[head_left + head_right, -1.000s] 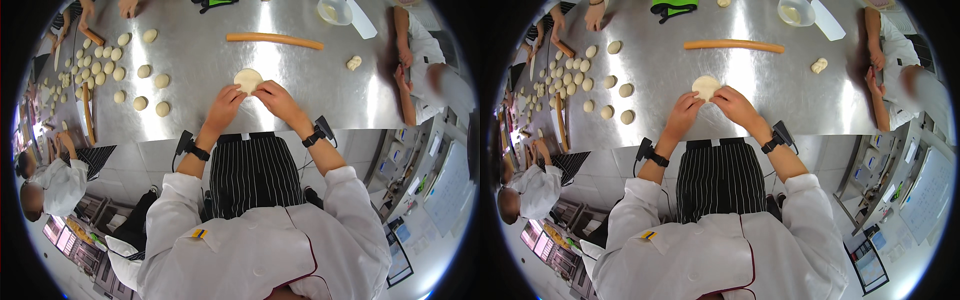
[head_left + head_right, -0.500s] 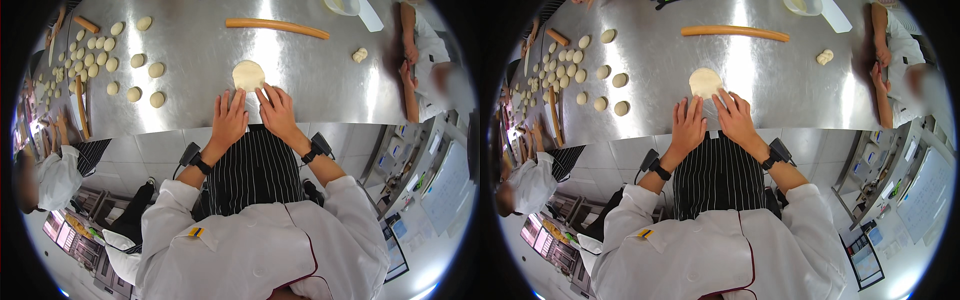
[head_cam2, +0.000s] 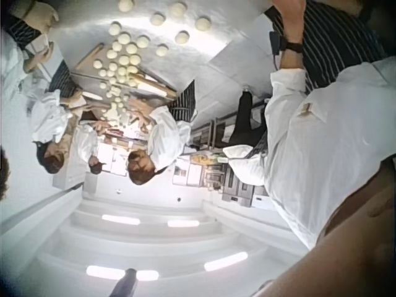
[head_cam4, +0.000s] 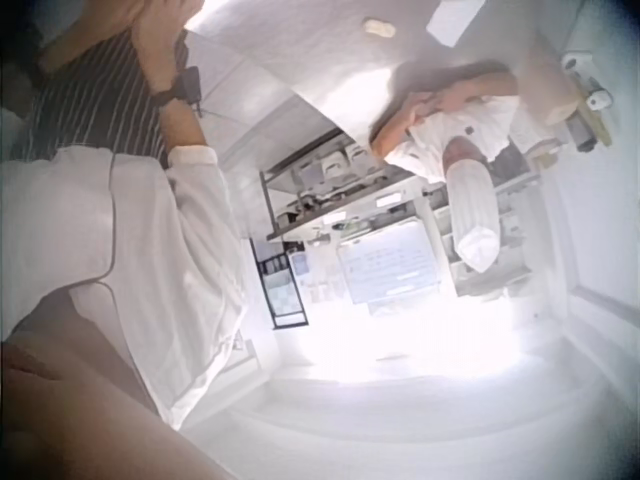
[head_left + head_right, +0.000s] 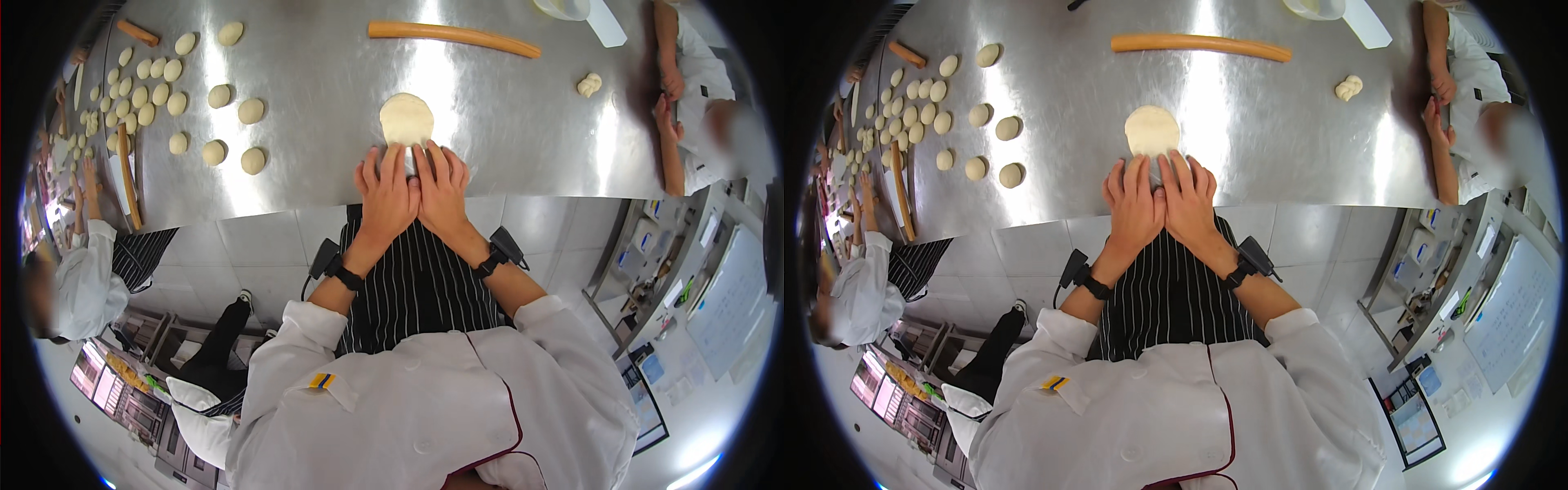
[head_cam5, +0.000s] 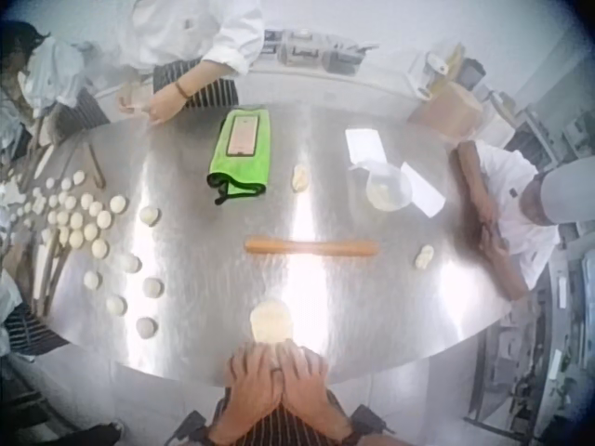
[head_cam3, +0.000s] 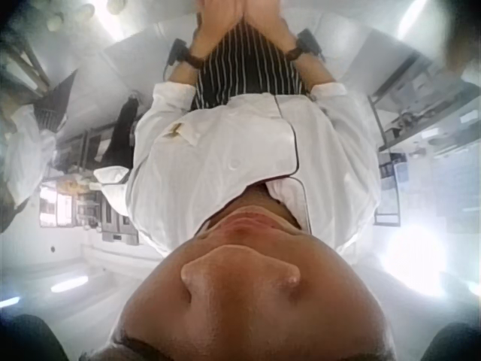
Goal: Rolling and shaping dough on a table in a bakery kitchen.
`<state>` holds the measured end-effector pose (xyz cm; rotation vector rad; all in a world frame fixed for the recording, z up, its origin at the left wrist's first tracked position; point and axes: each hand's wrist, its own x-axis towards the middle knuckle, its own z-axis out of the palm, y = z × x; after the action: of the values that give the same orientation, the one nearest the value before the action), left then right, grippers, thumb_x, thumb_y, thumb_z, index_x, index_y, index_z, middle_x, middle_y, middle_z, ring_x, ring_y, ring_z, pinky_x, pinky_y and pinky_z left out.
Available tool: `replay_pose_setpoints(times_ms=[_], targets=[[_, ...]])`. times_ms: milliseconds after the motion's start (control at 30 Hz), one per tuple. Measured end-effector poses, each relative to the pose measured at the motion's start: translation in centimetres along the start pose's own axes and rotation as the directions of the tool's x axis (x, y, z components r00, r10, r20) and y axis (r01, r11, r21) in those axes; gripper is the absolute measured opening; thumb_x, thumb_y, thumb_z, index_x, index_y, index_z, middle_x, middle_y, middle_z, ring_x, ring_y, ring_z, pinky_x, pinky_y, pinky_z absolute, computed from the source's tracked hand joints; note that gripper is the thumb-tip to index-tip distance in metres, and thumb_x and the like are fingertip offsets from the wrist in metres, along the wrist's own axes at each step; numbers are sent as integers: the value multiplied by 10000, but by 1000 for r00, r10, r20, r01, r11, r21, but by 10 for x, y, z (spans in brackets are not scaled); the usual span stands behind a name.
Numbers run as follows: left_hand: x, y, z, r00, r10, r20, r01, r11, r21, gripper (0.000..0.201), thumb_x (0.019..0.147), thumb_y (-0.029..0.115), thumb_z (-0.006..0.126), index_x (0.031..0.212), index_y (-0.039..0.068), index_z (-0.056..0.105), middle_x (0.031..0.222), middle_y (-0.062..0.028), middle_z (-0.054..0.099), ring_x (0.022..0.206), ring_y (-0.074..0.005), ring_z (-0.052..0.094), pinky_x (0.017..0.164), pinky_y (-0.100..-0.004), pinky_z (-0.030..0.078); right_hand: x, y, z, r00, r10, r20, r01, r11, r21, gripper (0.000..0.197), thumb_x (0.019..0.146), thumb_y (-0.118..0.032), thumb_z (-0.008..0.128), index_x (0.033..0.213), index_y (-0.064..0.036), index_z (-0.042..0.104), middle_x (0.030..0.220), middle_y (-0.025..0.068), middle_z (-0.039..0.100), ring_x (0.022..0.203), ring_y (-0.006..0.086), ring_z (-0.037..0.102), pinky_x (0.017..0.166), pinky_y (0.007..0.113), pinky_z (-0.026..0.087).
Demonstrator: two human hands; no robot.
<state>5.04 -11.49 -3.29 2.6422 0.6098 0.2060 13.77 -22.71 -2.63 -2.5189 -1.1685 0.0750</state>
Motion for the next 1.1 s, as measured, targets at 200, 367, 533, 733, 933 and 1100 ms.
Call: replay_pose_setpoints(times_ms=[200, 367, 533, 733, 933, 1100], targets=[[2, -6, 5, 992, 124, -25, -121, 987, 102, 585, 1010, 290, 616, 1535, 32, 629, 1586, -110, 553, 1400, -379, 455, 1185, -606, 332, -3, 7, 8, 998, -59, -17, 60, 997, 53, 559, 1012, -242, 637, 1540, -58, 642, 1600, 94, 577, 1347, 326, 511, 1176, 529, 340], [-10, -6, 3, 996, 86, -7, -86, 995, 47, 580, 1013, 290, 612, 1531, 31, 639, 1614, -84, 551, 1399, -377, 455, 1180, -592, 333, -9, 3, 3, 997, -47, 60, 50, 998, -46, 561, 1014, -248, 655, 1543, -62, 645, 1619, 72, 581, 1385, 308, 511, 1125, 498, 343], [-10, 0, -8, 999, 1, 38, -1, 1000, -5, 599, 1014, 241, 583, 1570, 20, 602, 1689, -89, 516, 1432, -408, 415, 1193, -618, 279, -16, 3, 2, 1000, 16, 22, -16, 1000, 17, 564, 1041, -261, 644, 1568, -62, 617, 1671, 68, 545, 1416, 304, 505, 1106, 485, 325], [-14, 2, -7, 999, -35, 16, 34, 999, 32, 608, 1013, 213, 571, 1587, 14, 577, 1714, -93, 497, 1480, -453, 387, 1225, -649, 247, -14, 0, 0, 997, 7, 77, -5, 999, -35, 602, 1048, -263, 645, 1608, -57, 572, 1710, 95, 503, 1505, 346, 453, 1127, 493, 302], [43, -17, -23, 981, -116, -153, 31, 884, -466, 572, 1022, 133, 592, 1576, -8, 570, 1662, -95, 541, 1456, -392, 452, 1226, -614, 288, 52, 9, -27, 990, 82, -117, -74, 995, 70, 631, 1035, -236, 677, 1618, -38, 538, 1633, 189, 560, 1494, 363, 491, 1141, 527, 348], [124, -44, -26, 999, -20, -35, 9, 954, -301, 386, 981, 129, 732, 1365, 95, 740, 1375, -77, 661, 1324, -360, 548, 1163, -563, 353, 143, 35, -17, 998, -53, 28, 36, 909, 415, 343, 934, -90, 776, 1272, -37, 742, 1204, 140, 703, 1139, 363, 671, 1000, 446, 566]])
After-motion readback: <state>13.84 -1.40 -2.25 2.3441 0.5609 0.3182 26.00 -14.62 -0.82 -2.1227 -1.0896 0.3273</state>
